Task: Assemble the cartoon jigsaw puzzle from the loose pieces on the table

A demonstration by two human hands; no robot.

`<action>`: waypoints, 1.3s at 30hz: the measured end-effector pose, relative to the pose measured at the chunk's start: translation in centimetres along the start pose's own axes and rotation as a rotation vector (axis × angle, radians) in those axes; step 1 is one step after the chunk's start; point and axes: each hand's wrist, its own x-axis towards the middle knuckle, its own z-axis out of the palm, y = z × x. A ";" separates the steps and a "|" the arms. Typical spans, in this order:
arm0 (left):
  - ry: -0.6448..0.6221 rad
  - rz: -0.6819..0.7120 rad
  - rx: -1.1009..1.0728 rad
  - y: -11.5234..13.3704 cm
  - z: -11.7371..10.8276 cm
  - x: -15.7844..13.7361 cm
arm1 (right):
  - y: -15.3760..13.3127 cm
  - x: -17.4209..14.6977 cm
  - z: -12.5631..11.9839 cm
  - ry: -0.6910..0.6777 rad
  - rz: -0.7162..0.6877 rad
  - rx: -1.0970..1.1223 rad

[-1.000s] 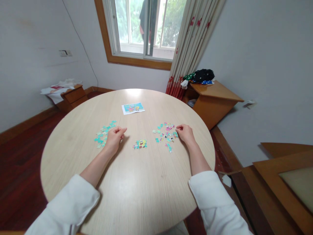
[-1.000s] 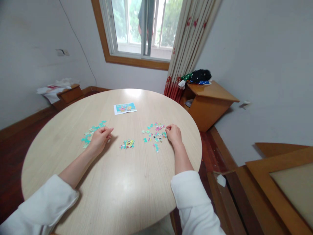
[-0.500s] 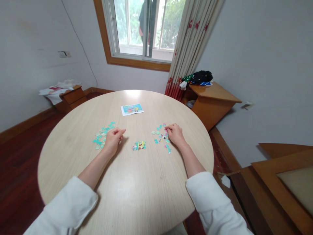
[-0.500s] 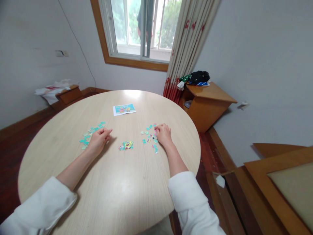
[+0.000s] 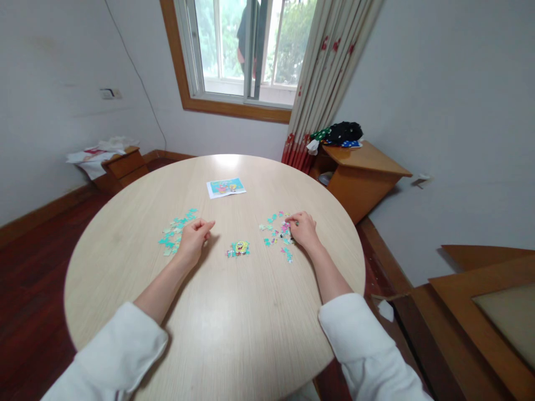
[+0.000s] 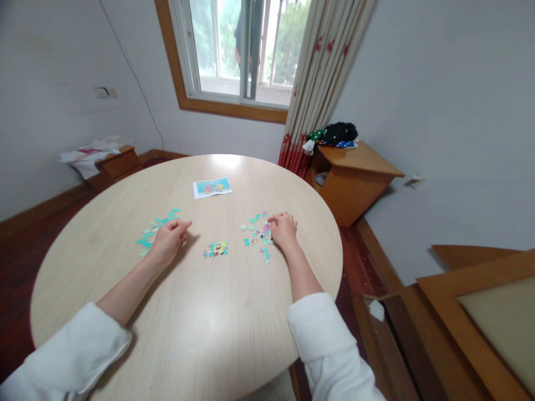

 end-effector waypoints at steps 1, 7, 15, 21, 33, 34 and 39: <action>0.004 0.000 -0.001 -0.1 0.0 0.0 | 0.0 0.0 -0.1 0.003 -0.003 0.001; 0.007 -0.001 -0.003 -0.1 0.0 0.1 | 0.0 0.0 -0.4 -0.063 -0.019 0.002; 0.000 0.007 -0.006 0.0 0.0 0.0 | 0.4 0.3 -0.1 -0.094 -0.020 0.125; 0.005 -0.006 -0.015 0.0 0.0 0.0 | 0.6 0.4 0.0 -0.051 -0.040 0.210; 0.007 0.009 -0.016 -0.2 0.0 0.2 | 0.7 0.7 0.3 -0.067 0.032 0.779; 0.004 0.009 -0.015 -0.2 0.0 0.2 | 0.9 0.9 0.3 -0.034 0.058 0.801; 0.004 0.005 -0.005 -0.1 0.0 0.2 | 2.1 1.6 0.3 0.128 0.166 0.725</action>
